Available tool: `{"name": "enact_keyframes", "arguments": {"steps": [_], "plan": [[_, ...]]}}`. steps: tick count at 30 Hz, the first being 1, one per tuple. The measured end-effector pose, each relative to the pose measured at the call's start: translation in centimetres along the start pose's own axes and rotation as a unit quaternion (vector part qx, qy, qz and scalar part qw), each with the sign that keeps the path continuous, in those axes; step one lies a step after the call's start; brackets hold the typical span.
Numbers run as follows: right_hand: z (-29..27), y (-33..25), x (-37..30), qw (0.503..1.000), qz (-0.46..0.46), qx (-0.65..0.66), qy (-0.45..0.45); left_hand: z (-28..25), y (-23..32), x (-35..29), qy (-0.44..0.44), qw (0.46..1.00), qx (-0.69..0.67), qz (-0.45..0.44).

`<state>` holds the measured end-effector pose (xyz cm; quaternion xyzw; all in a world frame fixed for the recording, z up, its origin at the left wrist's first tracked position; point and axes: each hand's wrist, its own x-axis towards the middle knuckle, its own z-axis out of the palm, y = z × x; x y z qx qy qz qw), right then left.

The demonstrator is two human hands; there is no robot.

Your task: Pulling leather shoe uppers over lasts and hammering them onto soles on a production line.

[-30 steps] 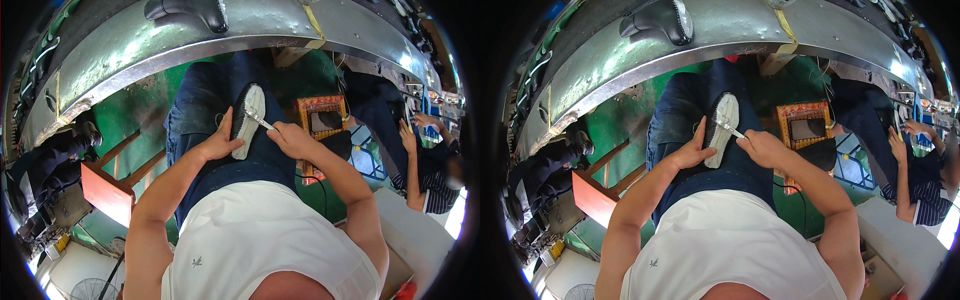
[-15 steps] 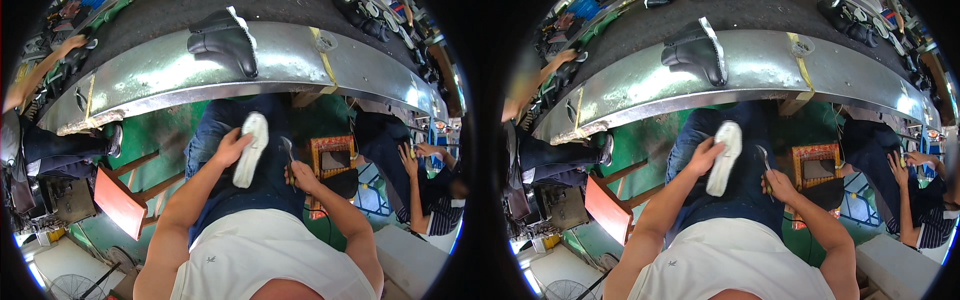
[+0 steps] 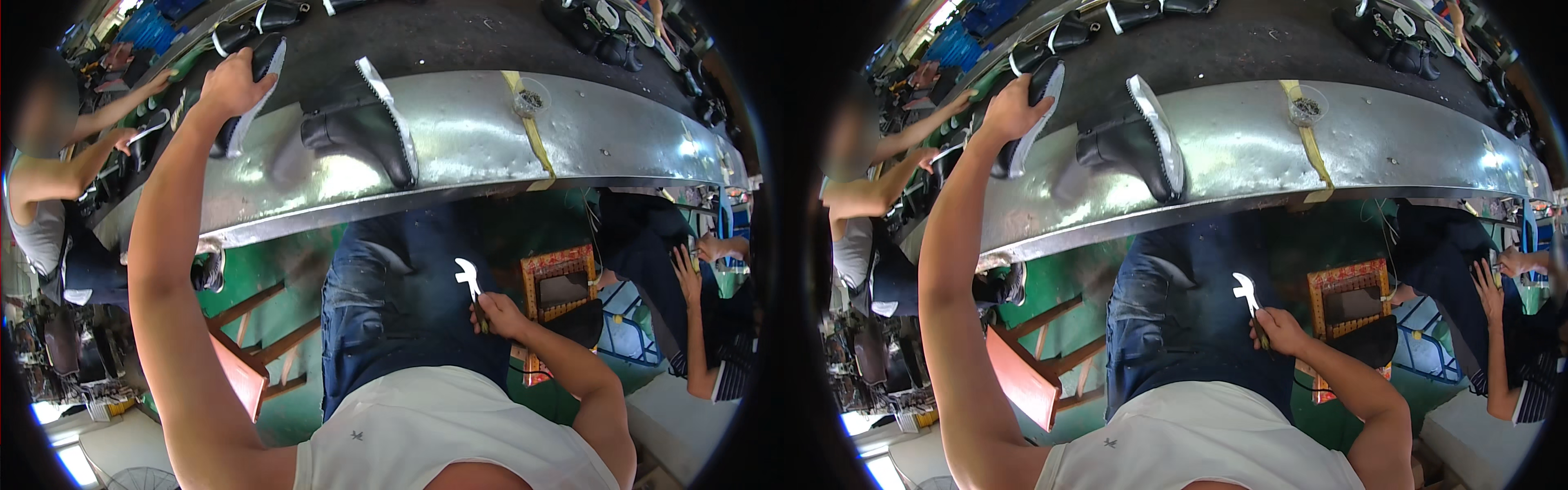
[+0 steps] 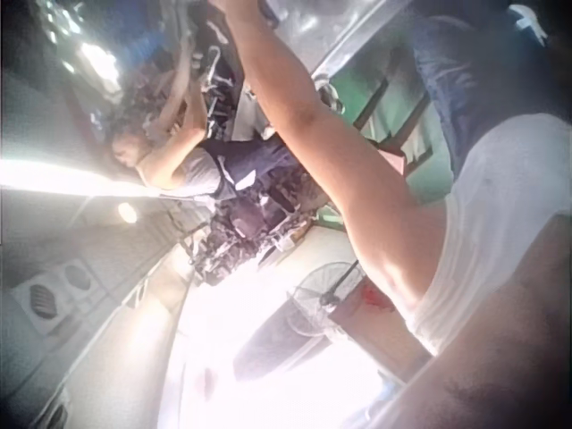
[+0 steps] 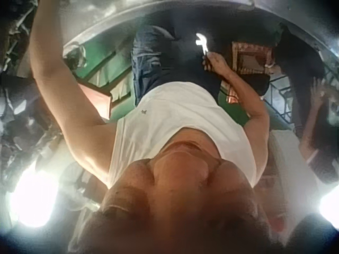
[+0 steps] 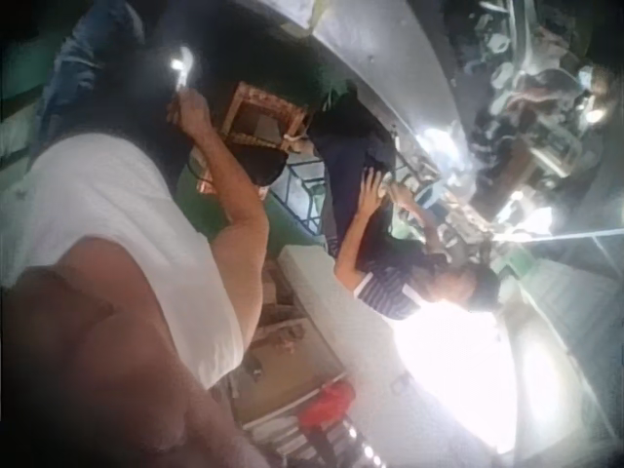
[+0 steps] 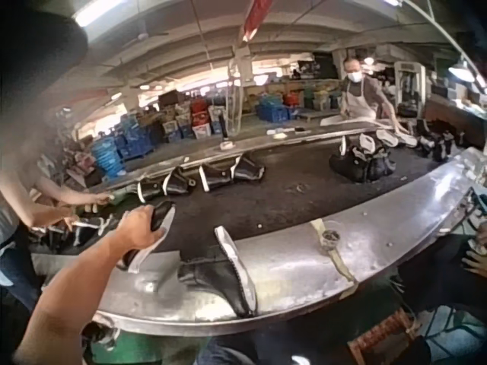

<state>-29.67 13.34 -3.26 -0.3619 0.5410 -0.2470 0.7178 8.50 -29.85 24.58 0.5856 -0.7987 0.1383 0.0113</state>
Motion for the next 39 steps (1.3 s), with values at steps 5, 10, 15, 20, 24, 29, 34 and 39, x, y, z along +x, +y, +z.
{"name": "enact_keyframes", "arguments": {"steps": [5, 10, 15, 20, 24, 29, 34, 39], "plan": [[-0.6, -0.3, 0.0, 1.000, 0.006, 0.019, -0.010, 8.2, -0.9, 5.3, 0.049, 0.972, 0.218, 0.072], [-0.8, -1.5, -0.1, 0.999, 0.009, 0.025, -0.027, 14.1, -1.8, 7.1, -0.063, 0.990, 0.129, 0.007], [-1.1, -1.4, -0.2, 0.998, 0.033, 0.041, -0.025, 4.1, 5.9, 6.3, -0.178, 0.940, -0.275, -0.098], [-1.0, -1.1, 0.3, 0.999, 0.039, 0.003, -0.037, -1.0, 17.3, 0.6, -0.179, 0.929, -0.314, -0.083], [-0.6, -1.2, 0.2, 0.999, 0.033, -0.025, -0.031, 0.4, 18.6, 0.7, -0.185, 0.946, -0.205, -0.170], [-0.2, 0.1, -1.2, 1.000, 0.026, -0.014, 0.006, 0.7, 16.3, 0.8, -0.245, 0.914, -0.253, -0.202], [-0.1, 0.4, -1.6, 1.000, 0.007, -0.009, 0.012, 6.3, 14.0, 5.4, -0.309, 0.886, -0.306, -0.159], [-0.5, 1.0, -2.3, 0.999, 0.006, 0.024, 0.030, 4.9, 15.3, 1.9, -0.206, 0.907, -0.322, -0.179]]}}
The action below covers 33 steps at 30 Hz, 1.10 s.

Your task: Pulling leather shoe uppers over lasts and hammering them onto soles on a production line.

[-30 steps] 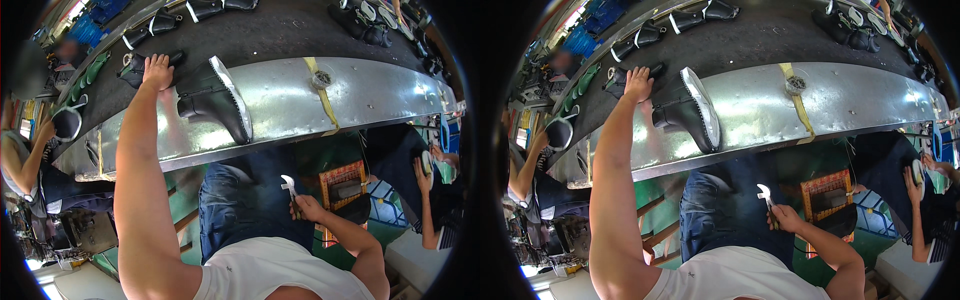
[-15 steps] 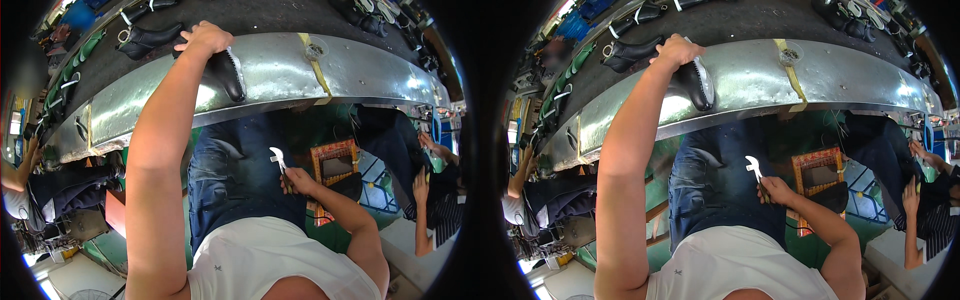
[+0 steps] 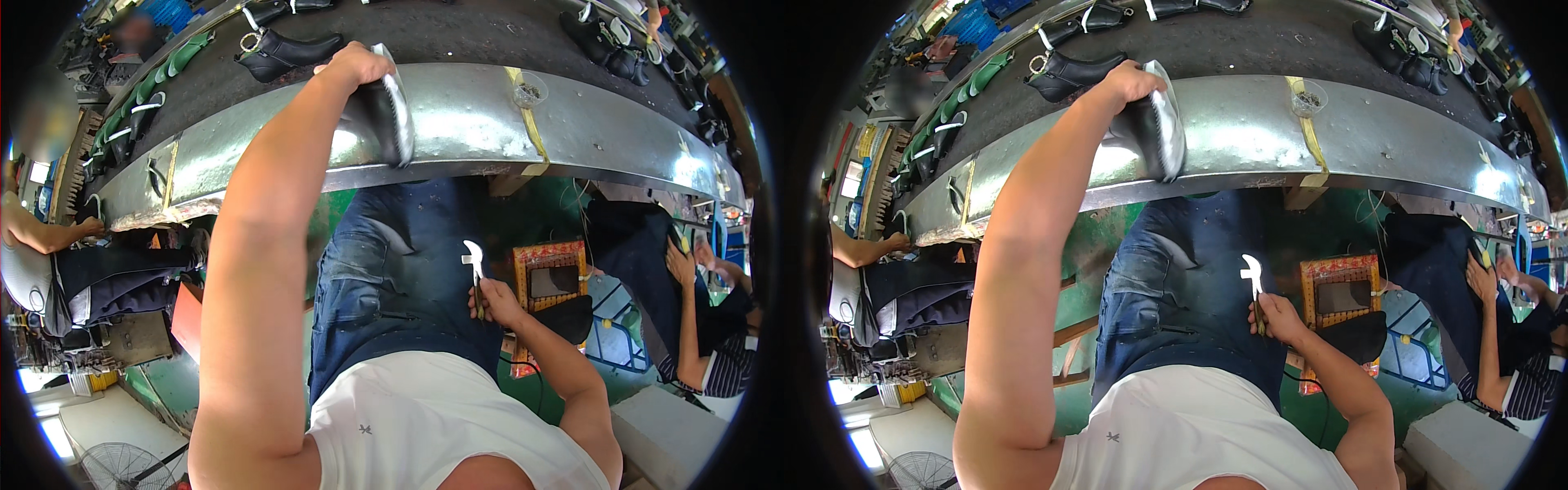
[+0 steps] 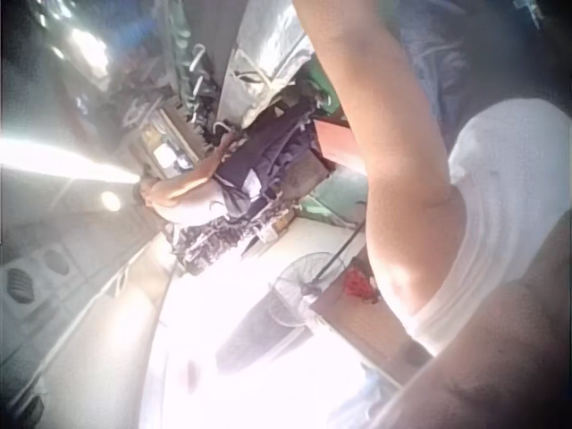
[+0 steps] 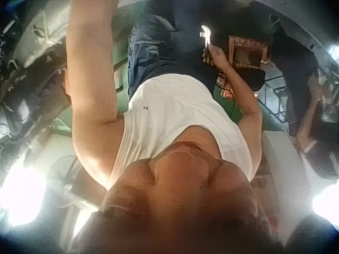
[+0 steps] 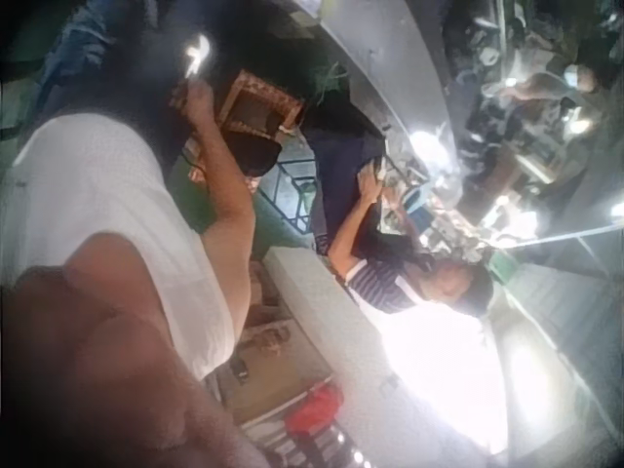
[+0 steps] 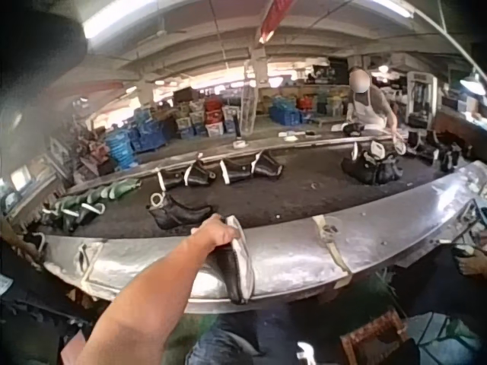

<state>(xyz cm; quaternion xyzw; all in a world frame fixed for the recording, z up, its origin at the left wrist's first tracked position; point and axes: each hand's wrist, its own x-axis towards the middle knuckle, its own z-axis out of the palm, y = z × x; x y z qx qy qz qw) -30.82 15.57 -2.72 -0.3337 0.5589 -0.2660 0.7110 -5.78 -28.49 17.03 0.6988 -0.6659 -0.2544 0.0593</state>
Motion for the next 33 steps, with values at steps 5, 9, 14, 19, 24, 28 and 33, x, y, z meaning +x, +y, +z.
{"name": "enact_keyframes", "arguments": {"steps": [5, 9, 14, 19, 24, 28, 33], "plan": [[0.0, -0.8, 0.3, 1.000, 0.011, -0.014, -0.011, -0.5, -4.5, -11.3, 0.144, 0.954, -0.138, 0.226], [0.1, -0.3, -0.3, 0.999, 0.006, 0.049, 0.003, 2.5, -6.4, -22.9, 0.215, 0.821, -0.170, 0.501], [1.6, -3.7, -2.6, 0.997, -0.071, 0.031, -0.012, 12.4, -11.3, -27.7, 0.079, 0.825, -0.289, 0.479], [5.1, -8.7, -6.2, 0.979, -0.082, -0.188, -0.008, 17.4, -15.3, -27.5, -0.016, 0.845, -0.313, 0.433], [7.9, -10.8, -5.6, 0.963, -0.068, -0.255, -0.056, 17.8, -16.1, -28.0, -0.044, 0.889, -0.345, 0.298], [8.1, -10.1, -3.2, 0.976, -0.071, -0.185, -0.085, 17.6, -16.1, -27.9, -0.044, 0.919, -0.306, 0.245], [7.5, -11.9, -1.5, 0.985, 0.066, -0.084, -0.138, 18.0, -16.1, -26.2, -0.054, 0.927, -0.285, 0.238]]}}
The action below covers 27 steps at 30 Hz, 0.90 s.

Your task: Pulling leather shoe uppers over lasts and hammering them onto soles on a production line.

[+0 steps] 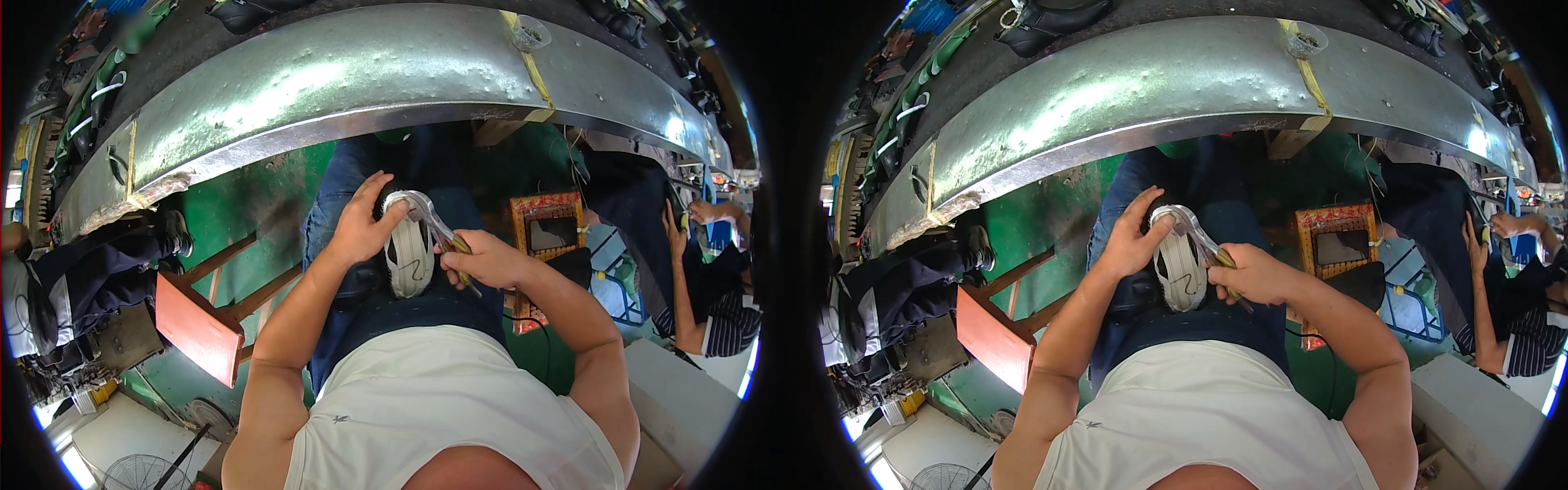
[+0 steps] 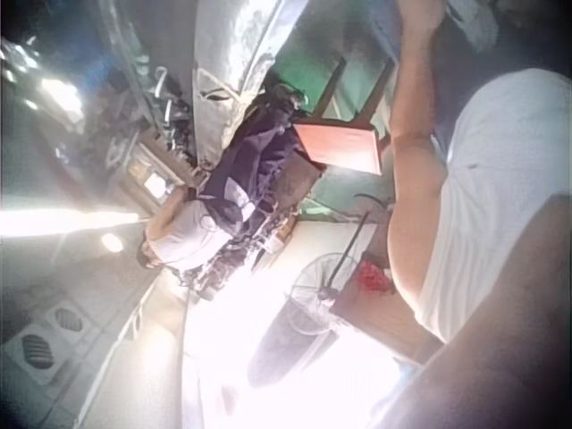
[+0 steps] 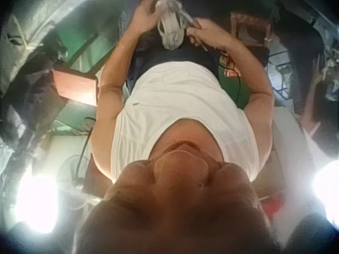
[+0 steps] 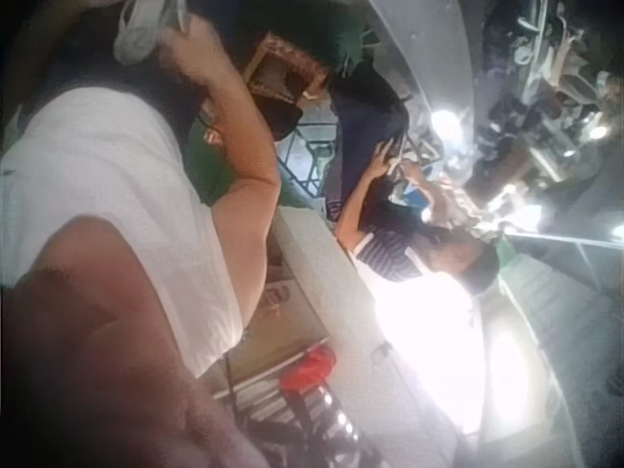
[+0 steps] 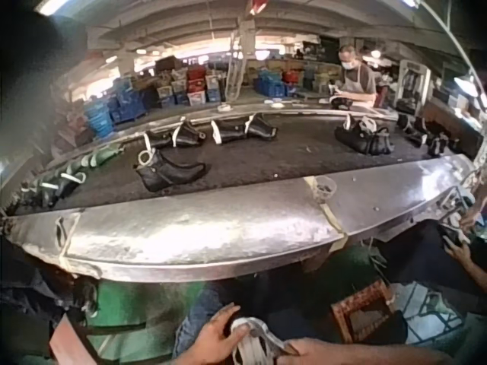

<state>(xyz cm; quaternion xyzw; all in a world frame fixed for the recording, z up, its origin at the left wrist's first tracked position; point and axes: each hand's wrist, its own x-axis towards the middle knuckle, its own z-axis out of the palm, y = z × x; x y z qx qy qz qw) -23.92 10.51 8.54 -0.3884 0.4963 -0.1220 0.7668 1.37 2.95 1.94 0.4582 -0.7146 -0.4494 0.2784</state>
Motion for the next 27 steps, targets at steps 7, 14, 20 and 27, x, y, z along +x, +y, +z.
{"name": "enact_keyframes", "arguments": {"steps": [7, 14, 20, 27], "plan": [[-0.6, 4.3, 4.0, 0.928, -0.176, -0.278, 0.177, -0.4, -4.2, 2.7, -0.151, 0.945, -0.260, -0.129], [-0.6, 4.1, 4.1, 0.938, -0.138, -0.241, 0.206, -2.6, -5.0, 7.0, -0.340, 0.902, -0.233, -0.128], [-0.6, 1.6, 2.2, 0.931, -0.061, -0.310, 0.183, -1.3, -4.2, 5.7, -0.303, 0.889, -0.298, -0.168], [-2.8, -0.2, 1.1, 0.946, 0.032, -0.304, 0.104, 1.7, -1.6, 4.5, -0.129, 0.926, -0.263, -0.238]]}}
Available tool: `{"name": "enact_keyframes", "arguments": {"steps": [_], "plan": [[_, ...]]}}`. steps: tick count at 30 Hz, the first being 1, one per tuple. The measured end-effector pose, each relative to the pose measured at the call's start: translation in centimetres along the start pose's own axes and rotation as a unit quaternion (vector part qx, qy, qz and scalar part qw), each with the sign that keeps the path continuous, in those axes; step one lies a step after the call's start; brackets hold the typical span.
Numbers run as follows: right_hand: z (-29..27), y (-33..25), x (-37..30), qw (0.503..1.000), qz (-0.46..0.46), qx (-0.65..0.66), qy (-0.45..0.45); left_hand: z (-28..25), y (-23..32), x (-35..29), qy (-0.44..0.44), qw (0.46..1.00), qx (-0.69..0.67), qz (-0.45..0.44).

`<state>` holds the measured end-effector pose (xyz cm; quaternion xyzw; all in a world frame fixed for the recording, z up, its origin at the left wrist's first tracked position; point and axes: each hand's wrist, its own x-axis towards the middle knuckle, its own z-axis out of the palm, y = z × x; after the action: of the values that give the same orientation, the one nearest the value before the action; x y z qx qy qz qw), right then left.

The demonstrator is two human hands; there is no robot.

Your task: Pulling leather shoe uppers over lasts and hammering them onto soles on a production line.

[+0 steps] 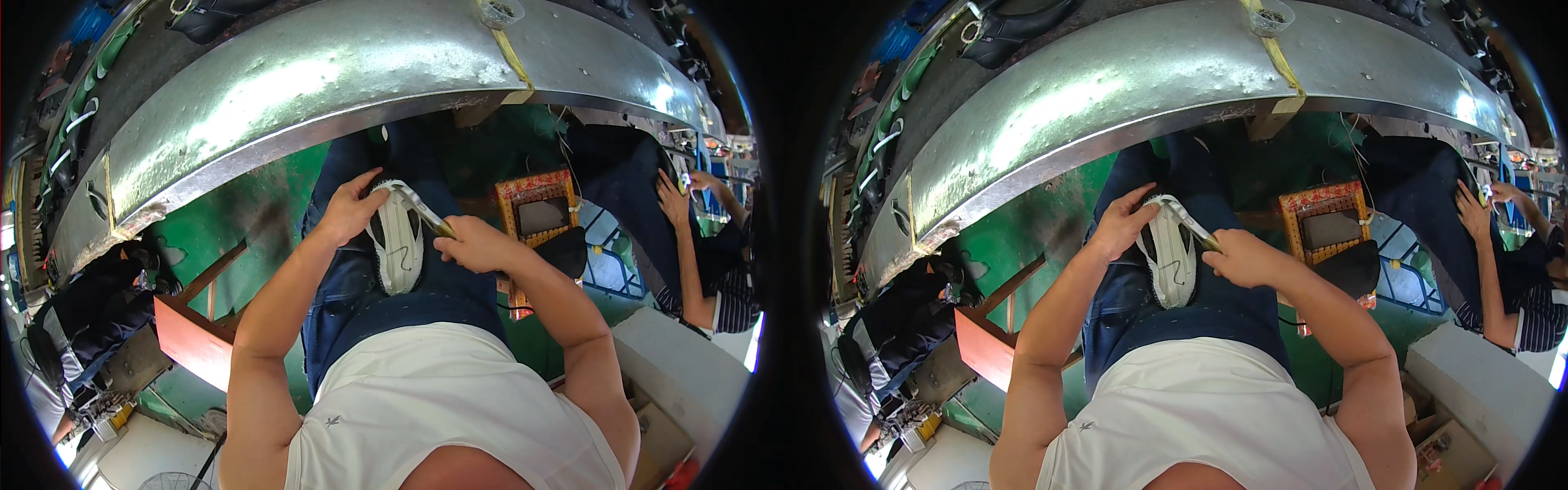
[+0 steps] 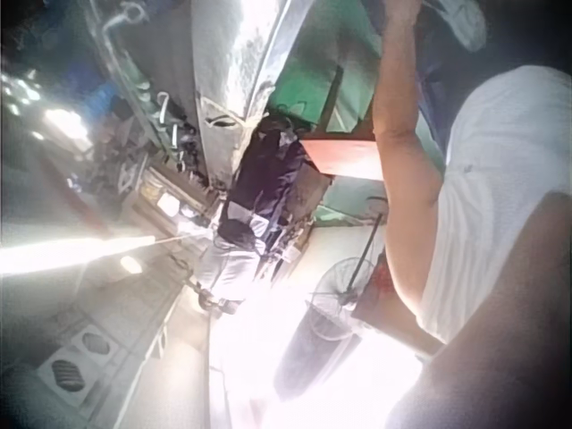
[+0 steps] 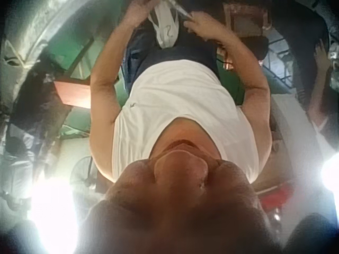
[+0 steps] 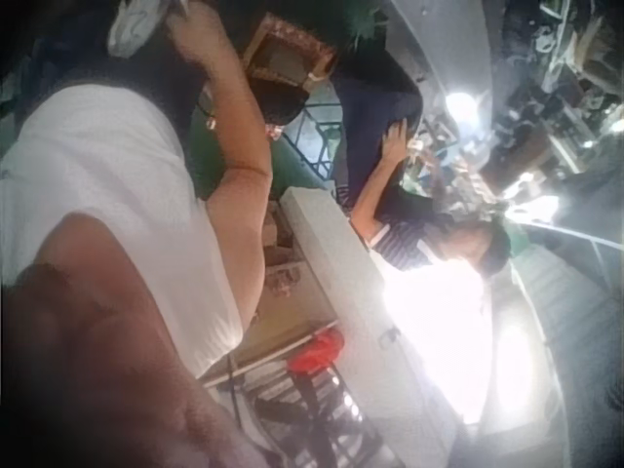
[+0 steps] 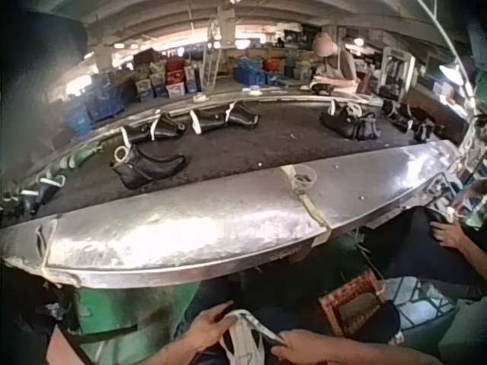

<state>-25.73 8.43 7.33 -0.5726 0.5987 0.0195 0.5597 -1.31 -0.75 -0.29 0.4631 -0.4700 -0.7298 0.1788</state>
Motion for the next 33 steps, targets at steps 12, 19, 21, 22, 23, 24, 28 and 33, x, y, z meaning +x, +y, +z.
{"name": "enact_keyframes", "arguments": {"steps": [12, 19, 21, 22, 23, 24, 28, 33], "plan": [[2.0, -0.3, 1.2, 0.994, -0.024, 0.040, 0.102, 0.2, -4.5, -0.7, 0.096, 0.966, 0.216, 0.107], [6.0, 1.2, 2.3, 0.963, -0.061, -0.056, 0.256, 3.0, -6.7, -4.6, 0.198, 0.977, 0.069, 0.039], [6.7, 1.1, 2.0, 0.962, -0.075, -0.039, 0.260, 4.5, -4.8, -6.0, 0.167, 0.985, 0.010, 0.045], [6.5, 0.5, 2.0, 0.959, -0.057, -0.024, 0.277, 4.6, -5.2, -6.2, 0.170, 0.984, 0.011, 0.044], [6.2, 0.2, 2.1, 0.954, -0.037, -0.010, 0.296, 4.9, -4.9, -6.2, 0.159, 0.987, -0.016, 0.026], [6.1, 0.1, 2.5, 0.954, -0.038, -0.011, 0.296, 5.1, -4.6, -6.2, 0.147, 0.988, -0.042, 0.008], [5.6, 0.5, 4.3, 0.956, 0.026, -0.032, 0.289, 4.6, -4.6, -7.1, 0.058, 0.996, -0.060, -0.018], [4.5, 3.4, 4.0, 0.966, 0.005, -0.007, 0.259, 3.7, -7.7, -7.6, 0.004, 0.999, -0.053, -0.010]]}}
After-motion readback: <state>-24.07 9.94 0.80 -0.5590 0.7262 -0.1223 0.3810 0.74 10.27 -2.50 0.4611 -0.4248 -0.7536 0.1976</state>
